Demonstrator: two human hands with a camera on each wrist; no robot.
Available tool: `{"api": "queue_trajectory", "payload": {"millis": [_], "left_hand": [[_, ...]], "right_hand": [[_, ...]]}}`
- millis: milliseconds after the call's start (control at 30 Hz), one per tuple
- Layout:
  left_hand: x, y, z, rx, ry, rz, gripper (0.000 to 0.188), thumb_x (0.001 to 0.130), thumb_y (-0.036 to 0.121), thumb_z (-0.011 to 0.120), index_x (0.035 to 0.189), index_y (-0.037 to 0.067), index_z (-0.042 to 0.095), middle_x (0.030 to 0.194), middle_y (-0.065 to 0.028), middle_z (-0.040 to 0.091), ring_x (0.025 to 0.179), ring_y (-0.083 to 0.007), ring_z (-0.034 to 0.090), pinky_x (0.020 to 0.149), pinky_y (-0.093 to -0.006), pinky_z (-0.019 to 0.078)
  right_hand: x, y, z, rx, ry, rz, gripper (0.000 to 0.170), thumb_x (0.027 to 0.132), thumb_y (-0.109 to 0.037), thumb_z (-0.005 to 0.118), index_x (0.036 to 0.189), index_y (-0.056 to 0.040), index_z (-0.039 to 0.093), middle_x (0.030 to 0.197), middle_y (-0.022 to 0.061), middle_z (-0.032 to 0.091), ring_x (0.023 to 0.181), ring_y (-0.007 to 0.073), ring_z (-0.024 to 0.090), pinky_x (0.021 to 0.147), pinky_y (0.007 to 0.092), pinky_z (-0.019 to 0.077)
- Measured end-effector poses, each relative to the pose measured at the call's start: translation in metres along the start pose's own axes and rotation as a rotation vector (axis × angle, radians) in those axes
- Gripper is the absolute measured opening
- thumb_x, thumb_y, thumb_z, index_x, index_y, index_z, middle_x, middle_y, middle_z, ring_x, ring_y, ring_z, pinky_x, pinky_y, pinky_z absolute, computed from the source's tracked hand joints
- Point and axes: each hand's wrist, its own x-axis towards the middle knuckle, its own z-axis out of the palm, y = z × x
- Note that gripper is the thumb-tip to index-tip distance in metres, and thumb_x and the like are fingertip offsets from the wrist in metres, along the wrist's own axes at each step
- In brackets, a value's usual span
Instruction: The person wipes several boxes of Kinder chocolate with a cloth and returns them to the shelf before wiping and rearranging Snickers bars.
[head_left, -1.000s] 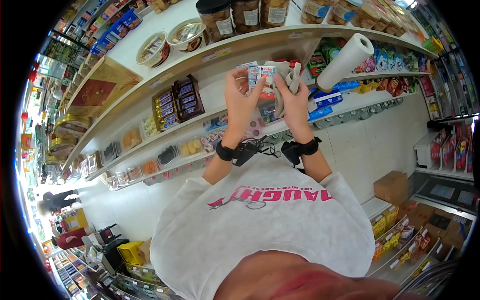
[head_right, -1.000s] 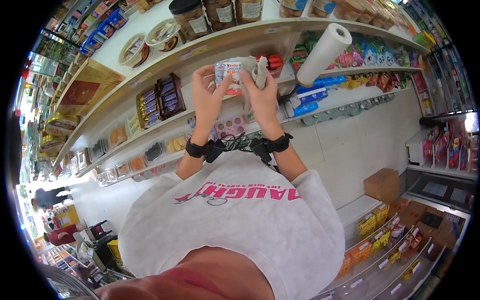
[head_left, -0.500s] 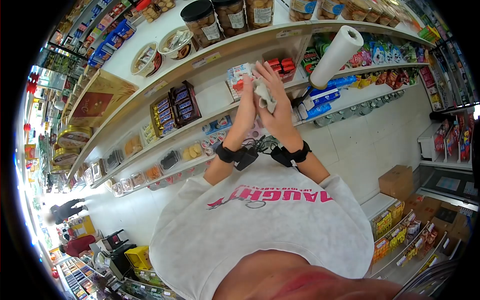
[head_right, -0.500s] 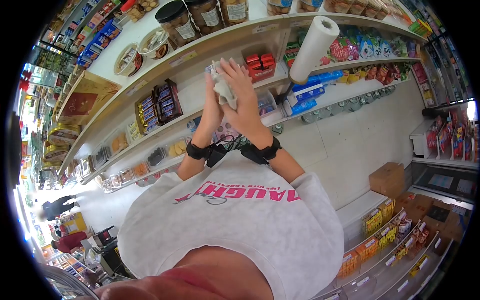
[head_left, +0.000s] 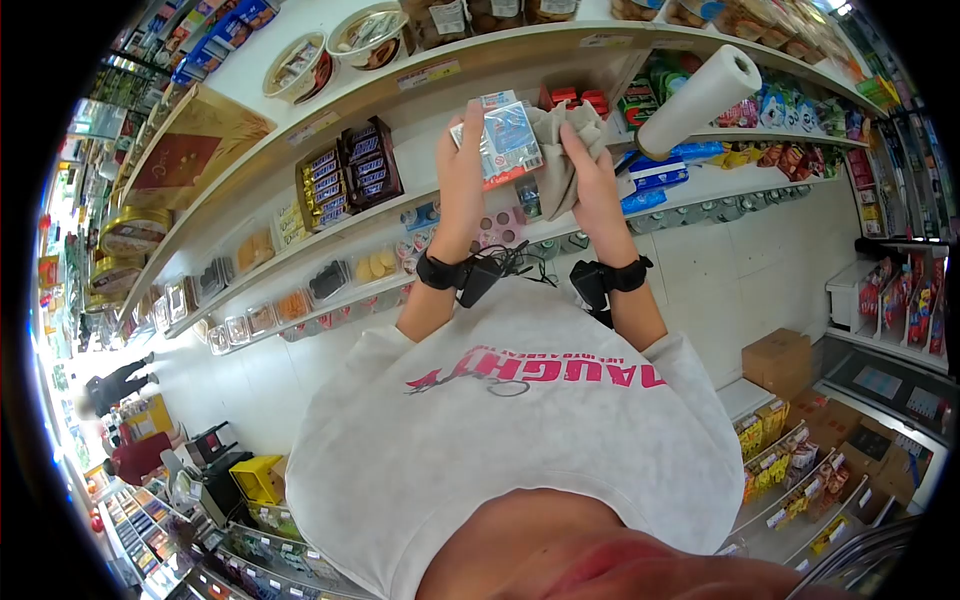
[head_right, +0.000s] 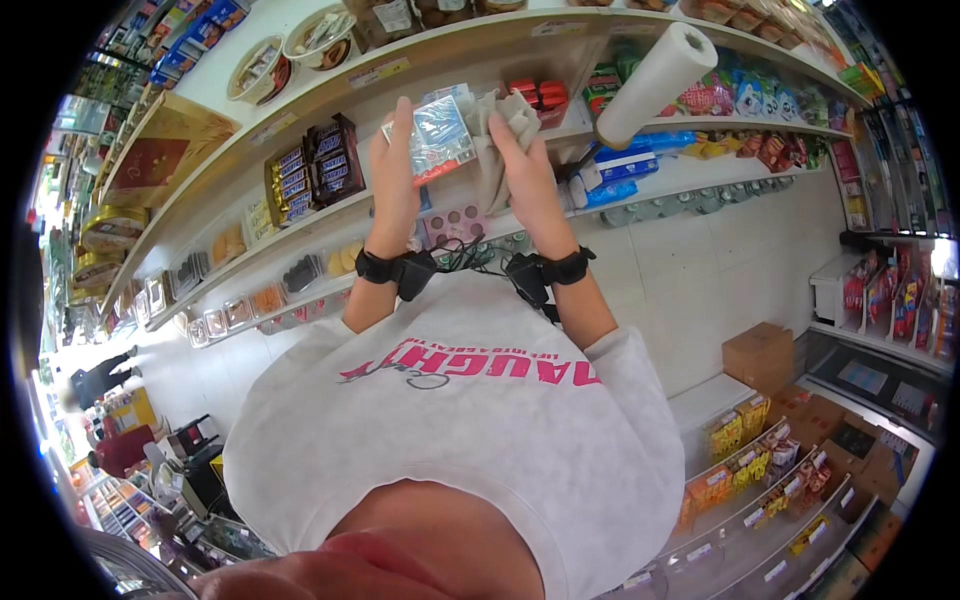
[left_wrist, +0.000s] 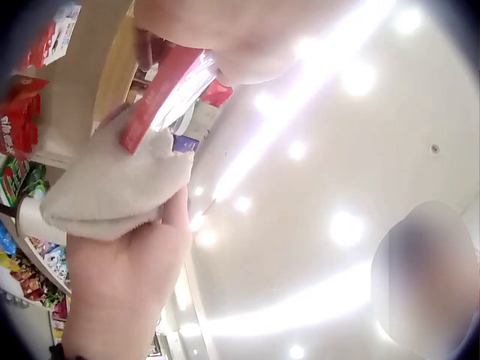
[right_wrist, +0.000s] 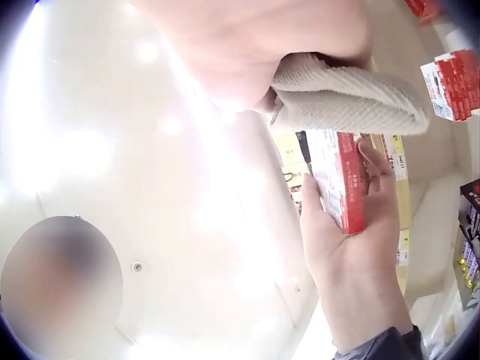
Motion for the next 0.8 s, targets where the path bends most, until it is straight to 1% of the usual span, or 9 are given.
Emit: {"api": "queue_trajectory", "payload": {"millis": [67,267,367,467,567,600,700,733,800], "left_hand": [[-0.002,0.013,-0.003,-0.125,-0.013,-0.077,0.037,0.102,0.037,0.062,0.108,0.000,0.066,0.100,-0.0064,0.070,0.085,-0.0130,0.071,0.072,-0.0291,0.0564],[0.007,0.007,-0.022,-0.208,-0.012,-0.135,0.035,0.102,0.034,0.062,0.107,-0.001,0.065,0.099,-0.0083,0.071,0.084,-0.0148,0.072,0.071,-0.0304,0.0570],[0.005,0.007,-0.026,-0.200,-0.006,-0.148,0.035,0.103,0.034,0.061,0.109,0.000,0.065,0.101,-0.0081,0.071,0.086,-0.0123,0.070,0.073,-0.0277,0.0556],[0.012,-0.005,-0.039,0.100,0.002,-0.036,0.052,0.102,0.040,0.063,0.123,-0.007,0.059,0.112,-0.0124,0.069,0.096,-0.0141,0.068,0.080,-0.0277,0.0539],[0.008,-0.008,-0.040,0.409,0.064,0.272,0.062,0.101,0.044,0.062,0.132,-0.009,0.051,0.121,-0.0162,0.064,0.107,-0.0159,0.063,0.089,-0.0297,0.0511],[0.003,-0.003,-0.039,0.385,0.016,0.231,0.062,0.102,0.046,0.059,0.134,-0.007,0.050,0.122,-0.0155,0.063,0.110,-0.0175,0.062,0.093,-0.0309,0.0484],[-0.010,0.012,-0.030,0.234,-0.093,0.088,0.067,0.105,0.054,0.048,0.139,-0.003,0.047,0.126,-0.0136,0.060,0.118,-0.0203,0.057,0.104,-0.0337,0.0424],[-0.012,0.010,-0.024,0.129,-0.108,0.033,0.071,0.104,0.058,0.043,0.140,-0.003,0.047,0.129,-0.0131,0.059,0.120,-0.0201,0.057,0.105,-0.0342,0.0419],[-0.014,0.016,-0.021,0.002,-0.154,-0.123,0.078,0.104,0.065,0.034,0.142,-0.002,0.047,0.132,-0.0119,0.059,0.122,-0.0199,0.055,0.106,-0.0355,0.0407]], "right_hand": [[-0.002,0.002,0.004,0.108,-0.001,0.024,0.042,0.101,-0.027,0.064,0.135,-0.0038,0.053,0.121,0.0028,0.064,0.108,0.0129,0.062,0.093,0.0276,0.0488],[-0.018,-0.001,0.023,0.283,-0.143,0.196,0.036,0.099,-0.021,0.067,0.131,-0.0065,0.057,0.125,0.0056,0.063,0.113,0.0138,0.061,0.094,0.0304,0.0517],[-0.024,0.011,0.029,-0.093,-0.221,0.001,0.041,0.095,-0.014,0.072,0.132,-0.0055,0.056,0.125,0.0058,0.063,0.111,0.0134,0.062,0.091,0.0292,0.0522],[-0.020,0.014,0.032,-0.202,-0.117,-0.034,0.042,0.092,-0.011,0.075,0.129,-0.0024,0.059,0.119,0.0056,0.066,0.103,0.0118,0.063,0.089,0.0279,0.0517],[-0.011,0.013,0.036,-0.513,0.001,-0.297,0.032,0.093,-0.010,0.071,0.121,0.0032,0.064,0.107,0.0036,0.070,0.092,0.0091,0.063,0.084,0.0252,0.0499],[-0.006,0.017,0.035,-0.529,0.029,-0.413,0.033,0.095,-0.009,0.070,0.124,0.0034,0.062,0.107,0.0038,0.070,0.090,0.0083,0.062,0.083,0.0252,0.0496],[-0.007,0.023,0.040,-0.622,0.049,-0.494,0.034,0.095,-0.006,0.068,0.128,0.0009,0.062,0.104,0.0043,0.071,0.089,0.0074,0.060,0.084,0.0246,0.0488],[-0.009,0.024,0.038,-0.703,-0.047,-0.490,0.040,0.093,-0.003,0.067,0.132,-0.0008,0.060,0.114,0.0107,0.071,0.102,0.0157,0.065,0.093,0.0290,0.0488],[-0.012,0.023,0.046,-0.817,-0.233,-0.616,0.045,0.091,-0.001,0.066,0.135,-0.0007,0.058,0.127,0.0151,0.065,0.117,0.0251,0.062,0.101,0.0334,0.0467]]}}
